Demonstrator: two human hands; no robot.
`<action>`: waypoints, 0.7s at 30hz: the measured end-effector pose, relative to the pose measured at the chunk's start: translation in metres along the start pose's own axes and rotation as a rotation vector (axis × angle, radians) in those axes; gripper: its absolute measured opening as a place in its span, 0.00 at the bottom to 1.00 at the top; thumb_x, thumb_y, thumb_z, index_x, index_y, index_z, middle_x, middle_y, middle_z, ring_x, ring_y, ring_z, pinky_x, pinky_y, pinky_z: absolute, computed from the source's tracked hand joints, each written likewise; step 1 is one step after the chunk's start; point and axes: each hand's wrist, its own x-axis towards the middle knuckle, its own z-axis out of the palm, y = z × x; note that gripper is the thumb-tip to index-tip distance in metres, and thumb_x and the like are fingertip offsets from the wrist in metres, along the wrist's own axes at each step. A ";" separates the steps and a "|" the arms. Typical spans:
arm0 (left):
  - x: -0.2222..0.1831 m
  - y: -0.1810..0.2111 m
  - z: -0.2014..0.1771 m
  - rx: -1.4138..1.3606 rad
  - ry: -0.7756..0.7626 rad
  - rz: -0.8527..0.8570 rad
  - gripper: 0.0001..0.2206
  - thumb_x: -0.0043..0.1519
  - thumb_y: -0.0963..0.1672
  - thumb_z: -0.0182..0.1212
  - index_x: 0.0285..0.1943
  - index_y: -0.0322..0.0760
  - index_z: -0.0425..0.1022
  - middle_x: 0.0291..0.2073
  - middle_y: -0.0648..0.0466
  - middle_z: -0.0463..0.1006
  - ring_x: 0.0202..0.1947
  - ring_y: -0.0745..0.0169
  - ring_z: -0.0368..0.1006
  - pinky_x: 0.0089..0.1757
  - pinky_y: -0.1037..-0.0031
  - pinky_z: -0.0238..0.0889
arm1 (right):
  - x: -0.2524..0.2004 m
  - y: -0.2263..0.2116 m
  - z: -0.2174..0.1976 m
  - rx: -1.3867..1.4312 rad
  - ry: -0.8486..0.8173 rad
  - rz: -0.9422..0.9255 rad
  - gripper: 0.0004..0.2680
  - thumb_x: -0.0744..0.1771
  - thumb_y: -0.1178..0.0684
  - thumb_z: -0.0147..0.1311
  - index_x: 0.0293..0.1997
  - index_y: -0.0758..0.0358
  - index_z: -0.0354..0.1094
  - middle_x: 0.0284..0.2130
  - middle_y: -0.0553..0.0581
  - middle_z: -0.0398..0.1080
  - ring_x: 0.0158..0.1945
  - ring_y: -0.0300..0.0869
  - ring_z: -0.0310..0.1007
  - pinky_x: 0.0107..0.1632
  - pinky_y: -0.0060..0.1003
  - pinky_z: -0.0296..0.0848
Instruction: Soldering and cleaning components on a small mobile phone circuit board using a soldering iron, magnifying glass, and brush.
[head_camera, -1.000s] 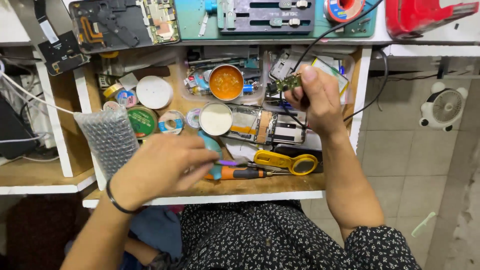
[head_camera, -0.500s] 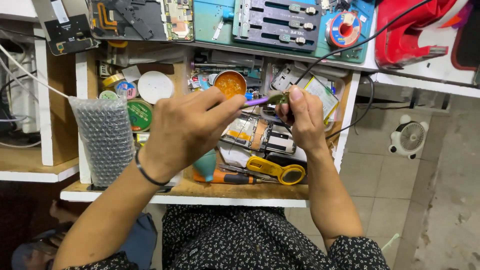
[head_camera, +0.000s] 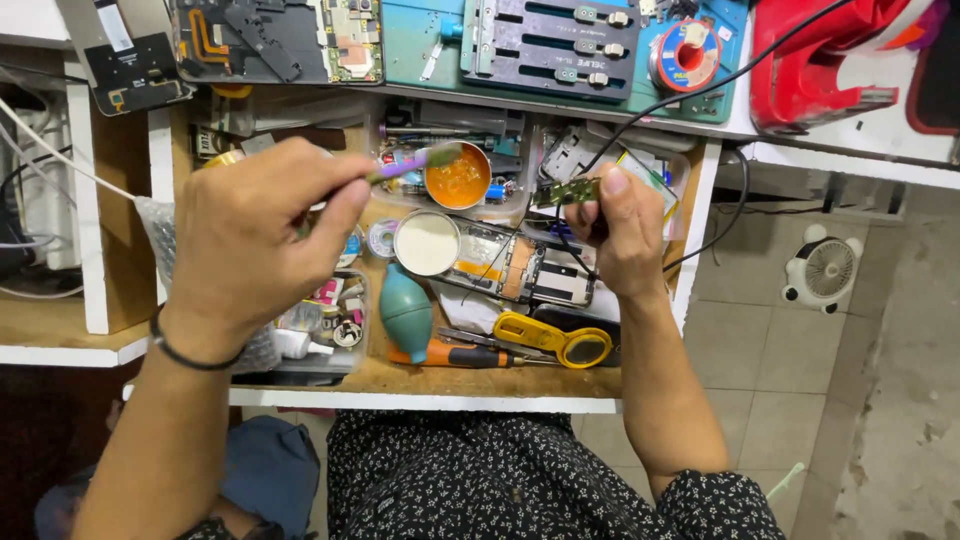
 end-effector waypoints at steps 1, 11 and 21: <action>-0.006 -0.001 0.004 0.003 -0.009 -0.005 0.06 0.71 0.41 0.61 0.51 0.41 0.85 0.32 0.55 0.79 0.26 0.62 0.71 0.26 0.69 0.57 | 0.005 0.000 -0.001 0.008 -0.001 0.008 0.17 0.73 0.42 0.38 0.26 0.58 0.57 0.19 0.51 0.57 0.22 0.37 0.61 0.25 0.27 0.56; -0.054 0.044 0.117 0.046 -0.690 0.309 0.14 0.64 0.55 0.63 0.35 0.50 0.81 0.29 0.62 0.78 0.31 0.59 0.73 0.37 0.63 0.62 | 0.008 -0.011 0.003 0.090 0.141 0.010 0.14 0.71 0.38 0.43 0.31 0.54 0.53 0.19 0.50 0.55 0.20 0.34 0.50 0.23 0.28 0.51; -0.059 0.080 0.204 0.040 -0.315 0.498 0.03 0.58 0.40 0.62 0.38 0.39 0.79 0.32 0.48 0.75 0.30 0.45 0.72 0.38 0.59 0.59 | 0.016 0.012 -0.006 0.131 0.076 -0.038 0.16 0.74 0.46 0.36 0.32 0.63 0.62 0.16 0.57 0.58 0.17 0.35 0.50 0.19 0.26 0.54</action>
